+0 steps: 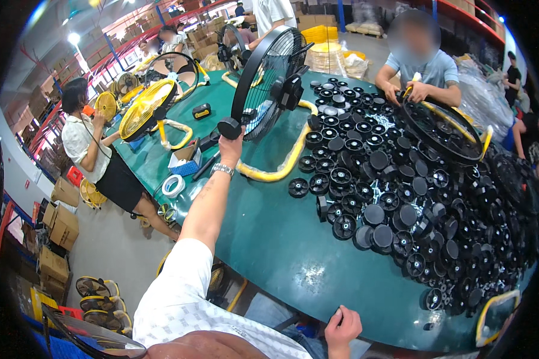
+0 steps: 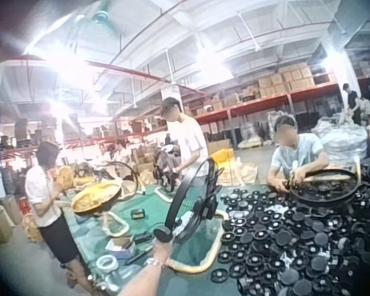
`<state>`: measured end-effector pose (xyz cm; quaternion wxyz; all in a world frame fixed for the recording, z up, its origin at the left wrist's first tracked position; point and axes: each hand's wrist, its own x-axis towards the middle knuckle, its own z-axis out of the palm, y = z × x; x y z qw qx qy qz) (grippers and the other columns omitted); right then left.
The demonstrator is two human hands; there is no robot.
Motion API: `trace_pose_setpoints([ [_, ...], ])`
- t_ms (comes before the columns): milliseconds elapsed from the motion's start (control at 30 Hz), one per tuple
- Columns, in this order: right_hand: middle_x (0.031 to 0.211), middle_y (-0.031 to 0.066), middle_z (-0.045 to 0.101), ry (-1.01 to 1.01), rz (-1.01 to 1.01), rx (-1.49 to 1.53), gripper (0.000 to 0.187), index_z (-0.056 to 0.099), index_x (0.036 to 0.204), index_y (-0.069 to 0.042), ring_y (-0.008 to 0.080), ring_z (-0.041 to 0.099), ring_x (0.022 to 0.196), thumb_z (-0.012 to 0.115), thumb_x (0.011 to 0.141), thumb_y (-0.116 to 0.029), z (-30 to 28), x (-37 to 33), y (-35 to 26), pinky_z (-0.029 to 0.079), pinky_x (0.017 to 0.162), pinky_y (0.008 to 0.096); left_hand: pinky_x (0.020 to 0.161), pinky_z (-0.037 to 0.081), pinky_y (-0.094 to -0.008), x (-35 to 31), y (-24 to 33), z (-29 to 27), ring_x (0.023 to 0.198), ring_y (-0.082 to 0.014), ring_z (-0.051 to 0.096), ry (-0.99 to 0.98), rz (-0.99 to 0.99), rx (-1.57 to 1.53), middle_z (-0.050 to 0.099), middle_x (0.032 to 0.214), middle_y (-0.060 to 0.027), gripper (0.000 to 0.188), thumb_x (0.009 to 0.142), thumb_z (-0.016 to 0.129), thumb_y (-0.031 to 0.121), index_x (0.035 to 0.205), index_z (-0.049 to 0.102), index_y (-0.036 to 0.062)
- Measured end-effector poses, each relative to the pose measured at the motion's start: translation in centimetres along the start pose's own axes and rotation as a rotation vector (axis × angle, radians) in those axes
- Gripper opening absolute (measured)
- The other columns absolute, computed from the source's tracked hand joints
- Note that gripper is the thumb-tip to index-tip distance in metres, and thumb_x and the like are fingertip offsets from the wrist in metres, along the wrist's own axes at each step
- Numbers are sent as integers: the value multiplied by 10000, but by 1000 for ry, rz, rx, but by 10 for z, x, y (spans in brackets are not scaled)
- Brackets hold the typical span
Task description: Assembling the components of industrial electric fans, specifically the grilles and motor housing.
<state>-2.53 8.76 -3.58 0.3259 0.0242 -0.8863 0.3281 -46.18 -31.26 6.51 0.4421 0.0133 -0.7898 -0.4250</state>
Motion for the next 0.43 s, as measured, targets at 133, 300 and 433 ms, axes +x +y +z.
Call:
trace_pose_setpoints([
  [133, 735, 149, 584, 5, -69, -93, 135, 607, 914, 3, 323, 551, 606, 594, 780, 13, 1, -5, -4, 434, 534, 404, 798, 515, -384, 19, -5, 21, 936, -327, 672, -14, -34, 111, 706, 954, -168, 436, 822, 727, 411, 992, 674, 13],
  [300, 695, 133, 575, 26, -93, -113, 174, 615, 923, -14, 313, 540, 573, 605, 750, 1, 10, -6, -8, 434, 532, 410, 772, 493, -464, 51, -75, 64, 948, -397, 643, -170, 100, 317, 683, 955, -206, 654, 827, 632, 616, 1054, 628, 3],
  [433, 703, 122, 600, 61, 11, -110, 207, 634, 934, -42, 313, 569, 589, 627, 728, -36, -12, -28, -17, 452, 540, 422, 673, 498, -512, 159, -152, 47, 794, -297, 688, -456, 164, 1151, 672, 980, -234, 658, 890, 503, 631, 1291, 532, 110],
])
